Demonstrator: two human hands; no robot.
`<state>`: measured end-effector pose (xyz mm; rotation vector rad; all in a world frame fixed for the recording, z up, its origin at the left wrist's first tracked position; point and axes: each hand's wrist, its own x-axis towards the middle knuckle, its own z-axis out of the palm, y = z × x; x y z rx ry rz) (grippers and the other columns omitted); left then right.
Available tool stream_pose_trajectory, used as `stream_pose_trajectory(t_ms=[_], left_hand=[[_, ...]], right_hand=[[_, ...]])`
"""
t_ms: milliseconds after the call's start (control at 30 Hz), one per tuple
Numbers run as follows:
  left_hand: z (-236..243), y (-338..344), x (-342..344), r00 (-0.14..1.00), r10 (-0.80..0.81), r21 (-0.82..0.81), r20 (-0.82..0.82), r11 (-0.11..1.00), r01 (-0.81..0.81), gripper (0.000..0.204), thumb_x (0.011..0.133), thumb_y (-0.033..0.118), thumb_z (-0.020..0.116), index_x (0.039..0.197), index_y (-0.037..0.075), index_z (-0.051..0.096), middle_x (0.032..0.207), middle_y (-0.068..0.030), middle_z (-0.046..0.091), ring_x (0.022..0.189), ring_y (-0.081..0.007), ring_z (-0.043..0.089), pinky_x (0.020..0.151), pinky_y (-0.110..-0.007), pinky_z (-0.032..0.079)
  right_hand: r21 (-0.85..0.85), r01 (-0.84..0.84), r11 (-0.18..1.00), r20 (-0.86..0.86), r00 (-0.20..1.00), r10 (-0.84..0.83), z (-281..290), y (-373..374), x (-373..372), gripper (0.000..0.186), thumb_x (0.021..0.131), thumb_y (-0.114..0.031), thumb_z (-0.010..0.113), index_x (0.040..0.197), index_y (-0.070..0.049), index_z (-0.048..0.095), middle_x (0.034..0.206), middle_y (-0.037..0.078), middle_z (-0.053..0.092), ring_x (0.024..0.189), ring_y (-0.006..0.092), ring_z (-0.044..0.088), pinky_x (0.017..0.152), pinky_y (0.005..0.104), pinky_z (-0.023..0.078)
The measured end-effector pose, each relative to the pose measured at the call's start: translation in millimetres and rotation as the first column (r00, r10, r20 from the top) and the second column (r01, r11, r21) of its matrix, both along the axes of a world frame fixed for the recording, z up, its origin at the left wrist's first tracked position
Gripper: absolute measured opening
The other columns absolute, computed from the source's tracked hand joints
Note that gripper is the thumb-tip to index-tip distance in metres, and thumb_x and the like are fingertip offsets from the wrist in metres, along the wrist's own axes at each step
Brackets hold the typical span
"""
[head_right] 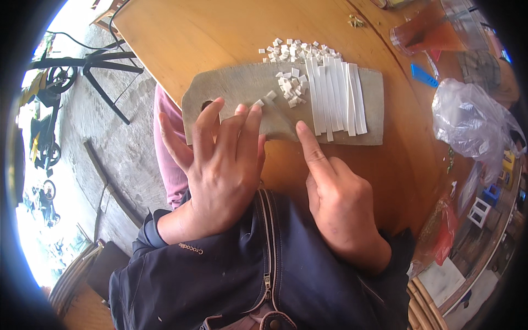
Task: The person uses a knife to cut white strips into small cubes on a wooden cutting board. They repeatedly pick up strips, cut them into small pieces, and push the cut pieces aside.
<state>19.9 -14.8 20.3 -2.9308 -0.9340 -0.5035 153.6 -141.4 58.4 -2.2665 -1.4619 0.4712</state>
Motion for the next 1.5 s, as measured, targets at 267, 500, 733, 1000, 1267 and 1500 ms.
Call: stream_pose_trajectory(t_ms=[267, 500, 733, 1000, 1267, 1500], left_hand=[[-3, -4, -2, 0.999, 0.031, -0.045, 0.037, 0.999, -0.029, 0.05, 0.077, 0.019, 0.078, 0.126, 0.01, 0.07, 0.121, -0.0023, 0.064, 0.129, -0.0273, 0.053, 0.118, -0.076, 0.011], [-4, -3, -2, 0.999, 0.009, -0.044, 0.05, 0.999, -0.007, 0.045, 0.079, 0.021, 0.076, 0.122, 0.008, 0.073, 0.12, -0.0027, 0.064, 0.13, -0.0271, 0.053, 0.118, -0.076, 0.012], [1, -2, -5, 1.0, 0.015, -0.063, -0.003, 0.998, -0.015, 0.047, 0.082, 0.021, 0.076, 0.127, 0.009, 0.07, 0.124, -0.0028, 0.065, 0.133, -0.0272, 0.051, 0.118, -0.075, 0.011], [0, -6, -11, 0.999, 0.04, -0.084, -0.017, 0.996, -0.041, 0.051, 0.082, 0.023, 0.078, 0.131, 0.013, 0.067, 0.128, -0.0009, 0.061, 0.129, -0.0254, 0.052, 0.118, -0.075, 0.012], [-2, -4, -14, 1.0, 0.019, -0.077, 0.0, 0.997, -0.019, 0.05, 0.08, 0.023, 0.078, 0.128, 0.012, 0.069, 0.125, -0.0014, 0.062, 0.125, -0.0242, 0.054, 0.119, -0.075, 0.013], [-1, -5, -11, 1.0, 0.018, -0.077, -0.001, 0.997, -0.018, 0.049, 0.082, 0.023, 0.077, 0.129, 0.01, 0.068, 0.127, -0.0015, 0.062, 0.127, -0.0252, 0.053, 0.119, -0.073, 0.013]], right_hand=[[-0.003, -0.025, 1.0, -0.044, 0.999, 0.025, 3, 3, -3, 0.068, 0.088, 0.014, 0.058, 0.151, -0.01, 0.054, 0.077, 0.019, 0.06, 0.065, 0.0278, 0.063, 0.069, 0.0375, 0.054], [0.062, -0.06, 0.996, 0.009, 0.998, 0.06, -5, 2, -8, 0.077, 0.08, 0.009, 0.065, 0.153, -0.012, 0.053, 0.069, 0.011, 0.05, 0.058, 0.0274, 0.059, 0.058, 0.0417, 0.053], [-0.042, -0.031, 0.999, 0.189, 0.981, 0.039, -3, 11, -22, 0.072, 0.082, 0.013, 0.06, 0.15, -0.011, 0.056, 0.068, 0.013, 0.051, 0.059, 0.0282, 0.059, 0.06, 0.0435, 0.052], [0.018, -0.027, 0.999, -0.008, 1.0, 0.027, 1, 1, -7, 0.068, 0.088, 0.013, 0.059, 0.151, -0.011, 0.054, 0.076, 0.019, 0.06, 0.064, 0.0294, 0.064, 0.067, 0.0402, 0.054], [0.034, -0.053, 0.998, 0.004, 0.999, 0.053, 0, 3, -14, 0.072, 0.084, 0.012, 0.062, 0.151, -0.011, 0.055, 0.074, 0.016, 0.057, 0.062, 0.0277, 0.062, 0.065, 0.0403, 0.054], [-0.078, -0.049, 0.996, 0.234, 0.97, 0.066, 0, 9, -28, 0.075, 0.082, 0.012, 0.061, 0.152, -0.012, 0.054, 0.072, 0.015, 0.054, 0.06, 0.0295, 0.06, 0.062, 0.0427, 0.053]])
